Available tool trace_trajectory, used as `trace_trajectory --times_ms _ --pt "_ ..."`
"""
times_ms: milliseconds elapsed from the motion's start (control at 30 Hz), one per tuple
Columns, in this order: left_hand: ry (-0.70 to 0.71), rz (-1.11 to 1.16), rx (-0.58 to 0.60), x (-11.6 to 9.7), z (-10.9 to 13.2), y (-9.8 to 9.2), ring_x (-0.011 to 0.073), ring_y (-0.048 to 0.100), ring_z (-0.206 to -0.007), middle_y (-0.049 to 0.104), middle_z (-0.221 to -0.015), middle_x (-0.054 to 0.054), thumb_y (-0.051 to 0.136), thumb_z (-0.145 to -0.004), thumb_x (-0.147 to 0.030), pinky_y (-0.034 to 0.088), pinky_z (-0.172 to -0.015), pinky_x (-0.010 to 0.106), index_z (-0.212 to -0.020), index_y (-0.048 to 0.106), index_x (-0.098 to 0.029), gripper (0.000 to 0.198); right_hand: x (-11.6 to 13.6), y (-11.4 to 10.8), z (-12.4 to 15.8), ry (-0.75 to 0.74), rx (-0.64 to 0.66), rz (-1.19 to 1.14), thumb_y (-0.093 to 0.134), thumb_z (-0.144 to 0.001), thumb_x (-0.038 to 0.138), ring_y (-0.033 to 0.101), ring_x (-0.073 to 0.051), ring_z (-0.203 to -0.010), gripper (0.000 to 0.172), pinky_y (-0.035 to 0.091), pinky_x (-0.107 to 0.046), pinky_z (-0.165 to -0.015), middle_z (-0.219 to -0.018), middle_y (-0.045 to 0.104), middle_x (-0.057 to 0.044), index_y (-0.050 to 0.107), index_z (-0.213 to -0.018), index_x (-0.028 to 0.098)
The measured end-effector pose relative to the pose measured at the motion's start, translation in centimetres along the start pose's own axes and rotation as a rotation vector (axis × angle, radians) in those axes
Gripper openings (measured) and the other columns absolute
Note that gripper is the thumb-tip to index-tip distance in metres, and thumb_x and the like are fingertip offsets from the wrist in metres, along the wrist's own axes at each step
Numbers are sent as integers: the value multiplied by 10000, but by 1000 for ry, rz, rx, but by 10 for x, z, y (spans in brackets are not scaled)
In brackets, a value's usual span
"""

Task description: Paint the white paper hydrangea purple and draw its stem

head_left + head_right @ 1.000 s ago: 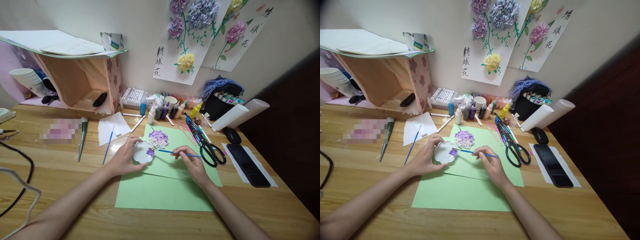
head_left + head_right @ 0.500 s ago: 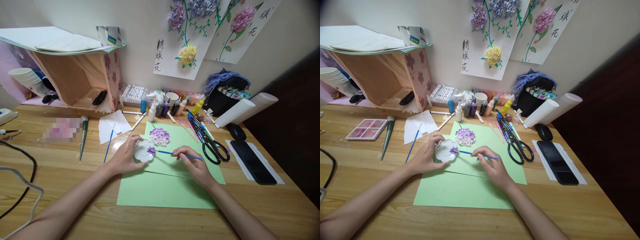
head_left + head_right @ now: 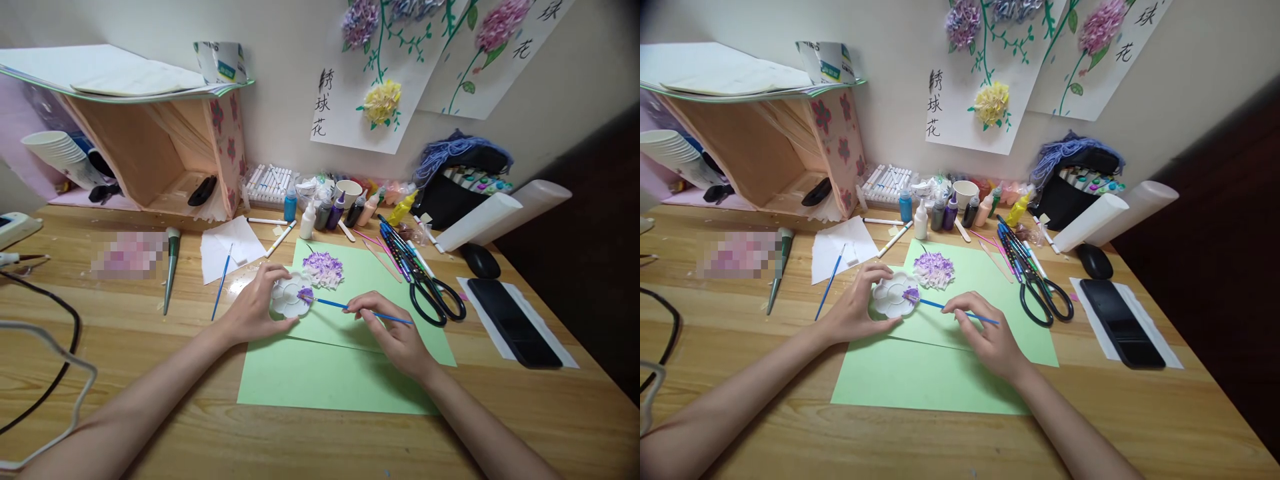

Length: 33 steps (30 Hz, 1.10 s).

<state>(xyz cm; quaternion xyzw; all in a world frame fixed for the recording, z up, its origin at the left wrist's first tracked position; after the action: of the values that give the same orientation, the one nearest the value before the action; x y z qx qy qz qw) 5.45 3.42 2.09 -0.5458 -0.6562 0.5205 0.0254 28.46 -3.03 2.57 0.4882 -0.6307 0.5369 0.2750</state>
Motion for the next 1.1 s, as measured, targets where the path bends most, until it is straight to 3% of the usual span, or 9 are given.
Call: trace_trajectory --times_ms 367,767,1033,1100 --pt "7 -1 0 1 0 1 299 509 -1157 460 -1197 117 760 -716 -288 485 -928 470 -1244 321 -249 688 0 -5 -1 14 -49 -15 468 -963 276 615 -165 -834 184 486 -297 -751 -930 665 -32 650 -961 254" --pt "-10 17 -5 2 -1 -1 292 496 -1157 462 -1172 100 749 -728 -320 471 -941 473 -1241 306 -261 680 -2 -4 -3 39 -13 -24 477 -961 305 621 -178 -850 196 499 -317 -773 -937 671 -51 662 -961 238" --pt "-27 38 -43 3 -3 -4 282 496 -1112 464 -1155 95 745 -730 -321 495 -881 443 -1231 311 -254 666 -6 -7 -7 127 -103 -164 506 -941 357 635 -186 -806 211 541 -339 -751 -865 684 -59 665 -917 221" --pt "-33 44 -42 4 -2 -5 285 492 -1117 465 -1160 99 748 -730 -321 499 -884 450 -1233 310 -252 671 -10 -18 -10 128 -203 -224 513 -931 360 644 -189 -793 200 543 -342 -727 -848 679 -57 651 -899 218"
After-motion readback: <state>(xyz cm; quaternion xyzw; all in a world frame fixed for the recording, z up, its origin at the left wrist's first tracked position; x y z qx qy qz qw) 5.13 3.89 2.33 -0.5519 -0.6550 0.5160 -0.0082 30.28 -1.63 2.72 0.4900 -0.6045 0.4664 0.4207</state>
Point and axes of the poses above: each hand's wrist, its own z-axis away from the middle knuckle, its own y-axis out of the palm, x = y × z, the point moved 5 cm from there along -z, towards the middle knuckle
